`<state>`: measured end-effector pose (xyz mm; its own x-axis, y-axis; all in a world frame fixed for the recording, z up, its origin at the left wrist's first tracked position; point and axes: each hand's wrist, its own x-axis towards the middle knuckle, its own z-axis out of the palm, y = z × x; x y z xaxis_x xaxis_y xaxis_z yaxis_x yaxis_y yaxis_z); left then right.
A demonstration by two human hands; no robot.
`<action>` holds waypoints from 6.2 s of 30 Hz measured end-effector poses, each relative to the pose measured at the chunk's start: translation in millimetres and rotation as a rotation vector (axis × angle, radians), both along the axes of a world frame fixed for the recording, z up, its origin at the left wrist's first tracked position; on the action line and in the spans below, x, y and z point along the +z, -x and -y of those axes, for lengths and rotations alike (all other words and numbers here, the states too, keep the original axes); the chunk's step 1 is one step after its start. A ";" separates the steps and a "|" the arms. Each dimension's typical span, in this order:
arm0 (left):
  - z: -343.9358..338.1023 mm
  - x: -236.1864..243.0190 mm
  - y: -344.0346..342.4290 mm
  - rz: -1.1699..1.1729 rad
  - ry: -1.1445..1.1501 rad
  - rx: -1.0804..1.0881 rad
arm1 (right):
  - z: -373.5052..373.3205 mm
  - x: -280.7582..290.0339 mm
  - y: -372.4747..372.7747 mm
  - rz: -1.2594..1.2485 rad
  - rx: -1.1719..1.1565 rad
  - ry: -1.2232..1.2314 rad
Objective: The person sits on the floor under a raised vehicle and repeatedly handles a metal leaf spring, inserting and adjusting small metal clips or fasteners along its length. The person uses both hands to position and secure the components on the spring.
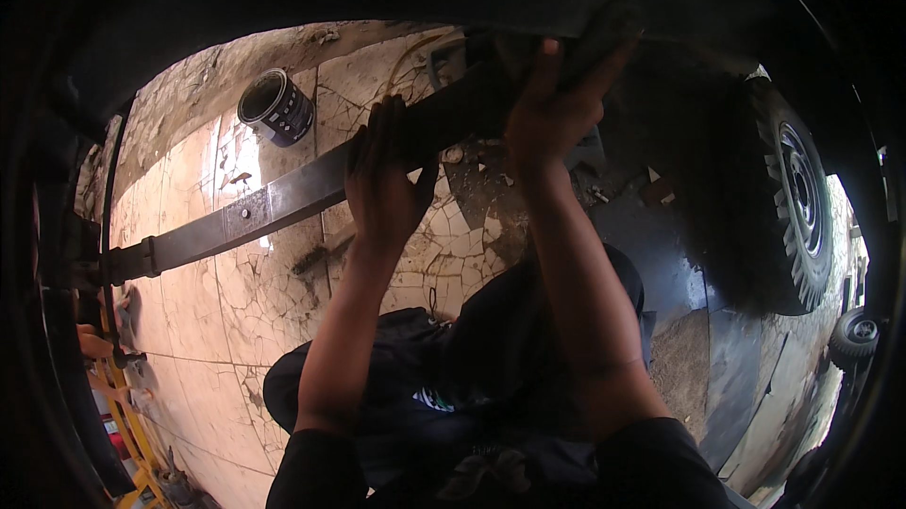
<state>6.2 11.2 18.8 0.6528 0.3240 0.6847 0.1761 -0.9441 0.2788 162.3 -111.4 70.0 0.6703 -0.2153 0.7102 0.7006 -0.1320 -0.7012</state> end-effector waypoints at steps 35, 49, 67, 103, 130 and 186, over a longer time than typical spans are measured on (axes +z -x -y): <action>1.8 -4.0 16.6 0.035 -0.037 0.005 | -7.1 0.4 -0.1 0.049 -0.008 -0.109; -0.6 -9.0 5.0 0.025 0.000 0.022 | -10.4 -2.6 -6.5 0.188 -0.074 -0.081; 5.2 -10.6 5.1 0.059 0.052 0.000 | -8.8 -17.5 -16.7 0.187 -0.106 -0.066; -11.5 2.7 6.7 -0.139 0.030 -0.007 | -1.4 -21.9 -16.6 0.102 0.012 -0.062; 4.1 20.3 24.3 -0.192 -0.004 0.002 | -8.2 -16.3 -11.2 0.077 -0.044 -0.111; 36.8 6.0 22.4 -0.084 -0.007 0.056 | -13.5 -18.8 -12.9 0.142 0.010 -0.178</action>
